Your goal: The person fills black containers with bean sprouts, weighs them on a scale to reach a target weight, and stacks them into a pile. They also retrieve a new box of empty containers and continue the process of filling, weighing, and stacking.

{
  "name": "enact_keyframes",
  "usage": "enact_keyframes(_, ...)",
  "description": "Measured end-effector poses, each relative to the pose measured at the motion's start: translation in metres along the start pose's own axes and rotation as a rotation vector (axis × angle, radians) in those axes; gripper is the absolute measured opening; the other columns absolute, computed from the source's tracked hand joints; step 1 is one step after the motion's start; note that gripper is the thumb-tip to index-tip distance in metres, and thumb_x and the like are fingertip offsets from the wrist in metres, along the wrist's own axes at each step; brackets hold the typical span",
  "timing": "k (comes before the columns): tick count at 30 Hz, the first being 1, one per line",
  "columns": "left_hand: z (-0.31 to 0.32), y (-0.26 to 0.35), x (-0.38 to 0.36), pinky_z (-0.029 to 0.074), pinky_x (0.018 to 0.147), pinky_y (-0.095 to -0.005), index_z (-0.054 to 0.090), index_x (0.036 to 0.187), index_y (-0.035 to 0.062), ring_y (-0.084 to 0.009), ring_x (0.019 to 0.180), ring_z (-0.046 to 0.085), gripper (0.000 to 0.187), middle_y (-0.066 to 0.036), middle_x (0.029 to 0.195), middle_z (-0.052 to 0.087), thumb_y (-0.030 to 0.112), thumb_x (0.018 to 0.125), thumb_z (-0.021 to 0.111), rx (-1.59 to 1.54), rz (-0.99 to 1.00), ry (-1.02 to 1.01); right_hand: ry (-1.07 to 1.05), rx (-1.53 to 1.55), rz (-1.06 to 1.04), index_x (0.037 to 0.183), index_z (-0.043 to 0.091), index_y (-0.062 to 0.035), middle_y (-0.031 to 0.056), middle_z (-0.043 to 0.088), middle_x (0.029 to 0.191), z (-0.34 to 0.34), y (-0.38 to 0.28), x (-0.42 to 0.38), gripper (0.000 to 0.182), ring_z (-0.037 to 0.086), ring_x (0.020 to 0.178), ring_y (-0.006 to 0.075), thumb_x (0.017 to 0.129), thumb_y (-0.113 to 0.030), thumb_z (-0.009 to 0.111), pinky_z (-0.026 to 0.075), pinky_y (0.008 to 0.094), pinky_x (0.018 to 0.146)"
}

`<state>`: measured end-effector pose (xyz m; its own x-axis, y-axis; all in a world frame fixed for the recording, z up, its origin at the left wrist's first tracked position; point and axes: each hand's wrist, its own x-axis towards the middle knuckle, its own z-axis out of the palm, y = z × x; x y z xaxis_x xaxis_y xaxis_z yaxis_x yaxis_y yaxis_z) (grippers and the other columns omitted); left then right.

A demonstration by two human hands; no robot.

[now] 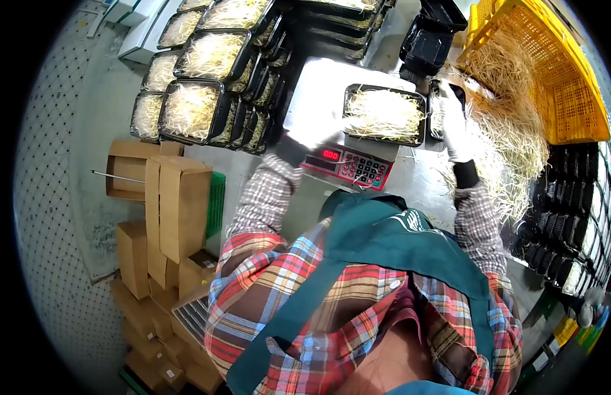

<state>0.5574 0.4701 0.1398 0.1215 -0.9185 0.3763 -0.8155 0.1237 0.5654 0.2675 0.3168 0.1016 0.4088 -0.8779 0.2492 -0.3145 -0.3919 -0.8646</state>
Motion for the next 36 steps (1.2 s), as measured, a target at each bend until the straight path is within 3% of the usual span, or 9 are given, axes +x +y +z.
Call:
enact_keyframes(3,0.044,0.015,0.004,0.032,0.113,-0.0482,0.035,0.145,-0.0018,-0.0372,0.132,0.043,0.116,-0.022,0.143,0.044,0.054,0.059,0.09,-0.444,-0.122,-0.237,0.009,0.08,-0.106,0.137,0.051,-0.0001,0.0195,0.051,0.141,0.049,-0.04,0.007,0.042,0.048,0.131,0.0322,0.098,-0.016,0.051,0.037,0.0379,0.11)
enact_keyframes(12,0.065,0.027,0.013,0.061,0.082,-0.037,0.05,0.131,0.0,-0.0232,0.1,0.069,0.037,-0.014,0.117,0.065,0.025,0.103,0.048,-1.677,-0.806,-0.426,-0.099,-0.32,-0.242,0.115,0.065,-0.0025,0.0154,0.067,0.108,0.074,-0.043,-0.032,0.032,0.061,0.102,0.0327,0.088,-0.018,0.059,0.048,0.0432,0.091)
enact_keyframes(13,0.055,0.035,0.014,0.061,0.081,-0.0357,0.052,0.128,-0.0005,-0.0213,0.099,0.069,0.034,-0.011,0.113,0.066,0.019,0.1,0.053,-1.138,-0.21,-0.433,-0.129,-0.318,-0.283,0.113,0.066,-0.0023,0.0142,0.068,0.104,0.071,-0.05,-0.028,0.03,0.062,0.1,0.032,0.088,-0.018,0.059,0.049,0.0425,0.09)
enact_keyframes(19,0.047,0.021,-0.009,0.043,0.097,-0.0493,0.047,0.133,-0.003,-0.0381,0.11,0.056,0.082,-0.02,0.121,0.058,0.047,0.075,0.077,0.059,0.211,-0.244,-0.102,-0.333,-0.359,0.121,0.065,-0.0071,0.0136,0.069,0.107,0.042,-0.068,0.015,0.033,0.065,0.092,0.0314,0.088,-0.009,0.064,0.053,0.0406,0.085)
enact_keyframes(22,0.049,0.026,-0.011,0.037,0.102,-0.0491,0.044,0.137,-0.003,-0.0374,0.118,0.05,0.087,-0.02,0.13,0.053,0.051,0.075,0.076,0.123,0.172,-0.283,-0.372,-0.436,-0.614,0.12,0.064,-0.0042,0.0122,0.069,0.105,0.036,-0.031,0.08,0.035,0.066,0.088,0.0262,0.088,-0.018,0.069,0.053,0.0326,0.08)
enact_keyframes(25,0.046,0.027,-0.006,0.037,0.103,-0.0482,0.044,0.138,-0.0027,-0.0361,0.119,0.05,0.088,-0.019,0.132,0.052,0.052,0.076,0.075,0.113,0.14,-0.333,-0.829,0.715,0.692,0.108,0.064,0.0056,0.009,0.069,0.104,0.077,0.008,0.097,0.031,0.063,0.09,0.0162,0.081,-0.007,0.068,0.052,0.0268,0.077)
enact_keyframes(27,0.046,0.024,-0.005,0.037,0.103,-0.0476,0.042,0.139,-0.0026,-0.0358,0.119,0.05,0.09,-0.019,0.133,0.052,0.051,0.076,0.075,0.111,0.165,-0.325,-0.742,0.488,0.517,0.096,0.07,-0.0033,0.0057,0.067,0.09,0.08,0.038,0.095,0.021,0.065,0.085,0.0204,0.076,-0.009,0.071,0.054,0.0327,0.073)
enact_keyframes(29,0.042,0.027,-0.001,0.037,0.104,-0.0479,0.041,0.141,-0.0025,-0.0365,0.121,0.049,0.091,-0.02,0.134,0.051,0.05,0.075,0.076,0.1,0.16,-0.326,-0.685,-0.494,-0.351,0.095,0.073,-0.0099,0.008,0.066,0.087,0.022,0.011,0.098,0.021,0.066,0.087,0.0274,0.074,-0.011,0.074,0.055,0.0383,0.076)
enact_keyframes(36,0.027,0.035,0.02,0.041,0.103,-0.0465,0.043,0.141,-0.0012,-0.0364,0.119,0.053,0.092,-0.02,0.13,0.055,0.053,0.075,0.076,-0.053,0.079,-0.278,-0.046,-0.527,0.353,0.12,0.063,0.0014,0.0163,0.069,0.113,-0.1,0.09,0.125,0.06,0.068,0.1,0.0277,0.088,-0.049,0.067,0.053,0.0353,0.083)
